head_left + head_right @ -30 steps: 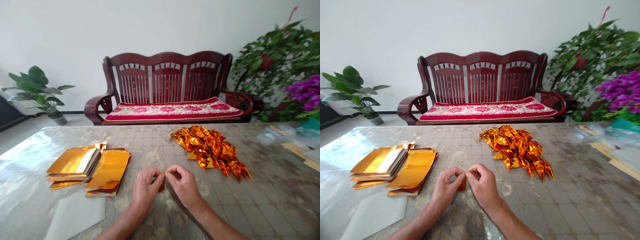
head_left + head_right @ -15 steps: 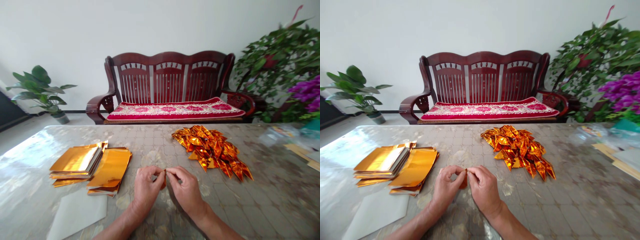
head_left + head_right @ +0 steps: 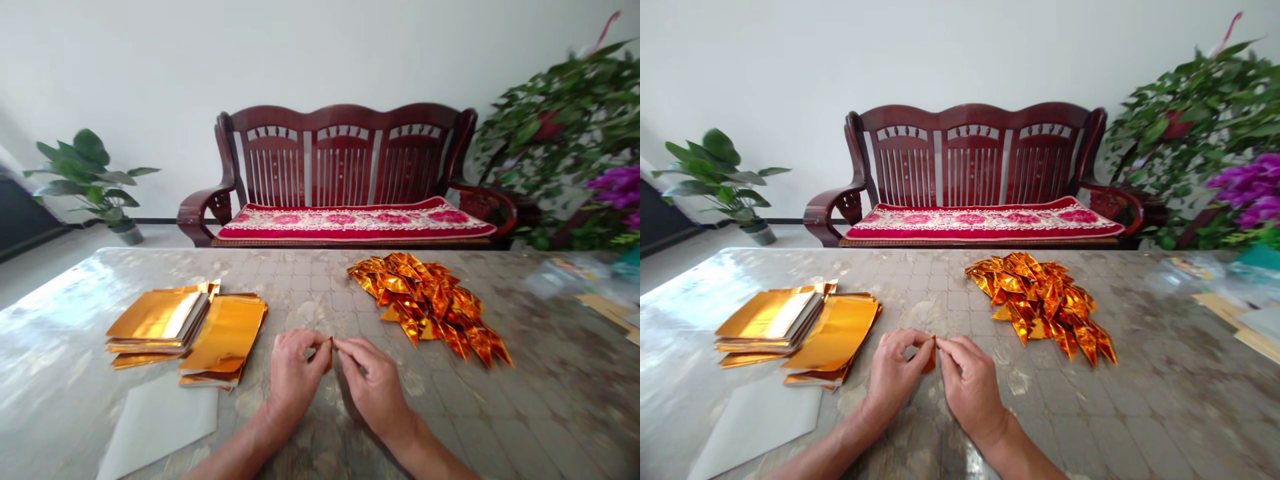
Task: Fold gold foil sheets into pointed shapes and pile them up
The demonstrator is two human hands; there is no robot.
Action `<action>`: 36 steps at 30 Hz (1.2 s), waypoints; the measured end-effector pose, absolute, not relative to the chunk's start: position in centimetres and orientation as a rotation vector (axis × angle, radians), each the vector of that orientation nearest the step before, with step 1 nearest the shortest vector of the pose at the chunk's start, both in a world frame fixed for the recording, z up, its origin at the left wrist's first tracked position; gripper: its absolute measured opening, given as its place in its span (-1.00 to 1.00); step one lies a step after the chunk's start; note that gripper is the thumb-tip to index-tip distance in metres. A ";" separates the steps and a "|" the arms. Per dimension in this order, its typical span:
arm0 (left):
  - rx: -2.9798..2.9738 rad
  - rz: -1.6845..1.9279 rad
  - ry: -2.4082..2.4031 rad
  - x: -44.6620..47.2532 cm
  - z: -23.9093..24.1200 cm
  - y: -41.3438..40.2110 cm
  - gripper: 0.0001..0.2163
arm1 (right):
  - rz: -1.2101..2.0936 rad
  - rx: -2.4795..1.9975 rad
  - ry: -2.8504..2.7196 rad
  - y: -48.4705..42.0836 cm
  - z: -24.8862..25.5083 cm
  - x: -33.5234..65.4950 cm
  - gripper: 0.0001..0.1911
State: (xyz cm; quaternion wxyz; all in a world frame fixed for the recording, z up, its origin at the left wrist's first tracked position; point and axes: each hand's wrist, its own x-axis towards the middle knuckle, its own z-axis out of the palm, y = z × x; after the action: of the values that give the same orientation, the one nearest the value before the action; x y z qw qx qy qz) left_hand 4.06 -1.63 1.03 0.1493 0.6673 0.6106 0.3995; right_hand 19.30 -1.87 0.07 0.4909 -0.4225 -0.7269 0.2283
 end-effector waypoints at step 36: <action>2.065 0.979 1.688 3.4 1.2 -1.5 -0.90 | 0.830 -1.238 -1.685 -0.9 -0.3 19.5 -0.83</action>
State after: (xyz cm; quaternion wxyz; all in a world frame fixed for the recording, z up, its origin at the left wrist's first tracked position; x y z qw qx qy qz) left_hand 3.35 -1.54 1.19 0.1497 0.7186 0.5876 0.3406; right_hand 19.53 -0.88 -0.30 0.4316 -0.4965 -0.6757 0.3328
